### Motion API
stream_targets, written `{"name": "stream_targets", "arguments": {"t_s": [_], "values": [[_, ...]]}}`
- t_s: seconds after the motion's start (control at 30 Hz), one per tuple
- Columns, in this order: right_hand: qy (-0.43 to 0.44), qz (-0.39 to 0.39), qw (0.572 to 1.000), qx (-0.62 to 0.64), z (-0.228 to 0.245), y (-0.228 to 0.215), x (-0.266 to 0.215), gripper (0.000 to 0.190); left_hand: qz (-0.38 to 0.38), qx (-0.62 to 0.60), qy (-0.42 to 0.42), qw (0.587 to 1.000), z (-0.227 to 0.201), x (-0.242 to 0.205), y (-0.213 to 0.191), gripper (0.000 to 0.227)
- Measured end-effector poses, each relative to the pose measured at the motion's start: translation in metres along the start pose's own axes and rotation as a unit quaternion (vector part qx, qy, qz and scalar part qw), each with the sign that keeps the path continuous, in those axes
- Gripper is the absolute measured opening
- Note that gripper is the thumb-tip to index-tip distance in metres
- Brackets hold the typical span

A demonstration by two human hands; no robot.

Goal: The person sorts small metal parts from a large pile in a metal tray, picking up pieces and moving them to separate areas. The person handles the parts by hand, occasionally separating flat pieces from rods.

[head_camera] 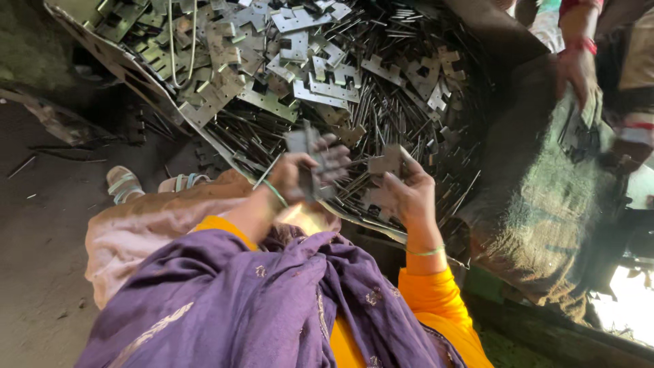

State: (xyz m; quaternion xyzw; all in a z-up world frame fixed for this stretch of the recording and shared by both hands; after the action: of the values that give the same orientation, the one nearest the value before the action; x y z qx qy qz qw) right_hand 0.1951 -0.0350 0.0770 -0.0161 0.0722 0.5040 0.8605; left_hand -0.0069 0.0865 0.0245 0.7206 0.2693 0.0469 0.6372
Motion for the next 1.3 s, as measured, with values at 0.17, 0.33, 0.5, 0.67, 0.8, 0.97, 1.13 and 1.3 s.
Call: {"name": "stream_targets", "arguments": {"t_s": [0.17, 0.33, 0.5, 0.67, 0.8, 0.97, 1.13, 1.3], "values": [[-0.133, 0.111, 0.919, -0.355, 0.011, 0.089, -0.027, 0.047, -0.035, -0.104, -0.009, 0.994, 0.066, 0.026, -0.027, 0.049], [-0.137, 0.102, 0.921, -0.349, 0.022, 0.084, -0.031, 0.053, 0.000, 0.261, 0.033, 0.965, 0.059, 0.036, -0.016, 0.052], [0.127, -0.126, 0.978, 0.110, 0.025, -0.049, -0.022, 0.053, -0.079, 0.909, 0.236, 0.334, -0.058, 0.045, -0.012, 0.059], [-0.116, -0.399, 0.874, -0.252, 0.046, -0.261, -0.028, 0.046, -0.097, 0.925, 0.337, 0.144, -0.126, 0.032, -0.044, 0.007], [-0.019, -0.496, 0.637, -0.590, 0.029, -0.386, -0.055, 0.042, -0.132, 0.924, 0.360, -0.008, -0.125, 0.041, -0.045, 0.009], [-0.040, -0.368, 0.593, -0.715, 0.017, -0.352, -0.049, 0.037, -0.076, 0.926, 0.370, -0.022, -0.123, 0.036, -0.022, 0.009], [-0.149, -0.113, 0.834, -0.520, -0.001, -0.156, -0.028, 0.020, -0.035, 0.958, 0.265, 0.105, -0.077, 0.041, -0.001, 0.014], [-0.092, 0.048, 0.766, -0.634, -0.025, -0.040, -0.030, 0.057, 0.092, 0.756, 0.290, 0.579, -0.057, 0.027, 0.021, 0.022]]}}
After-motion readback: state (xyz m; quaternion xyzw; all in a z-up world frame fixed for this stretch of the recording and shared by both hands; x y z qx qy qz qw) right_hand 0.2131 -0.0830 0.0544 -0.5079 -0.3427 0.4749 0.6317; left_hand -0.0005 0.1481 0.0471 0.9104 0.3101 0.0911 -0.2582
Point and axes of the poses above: each hand's wrist, its own x-axis towards the middle knuckle, its own y-axis out of the palm, z = x × y, the point moved 6 cm from there along x, towards the middle knuckle, and after that the axes turned 2 degrees about -z, right-handed, at the moved point
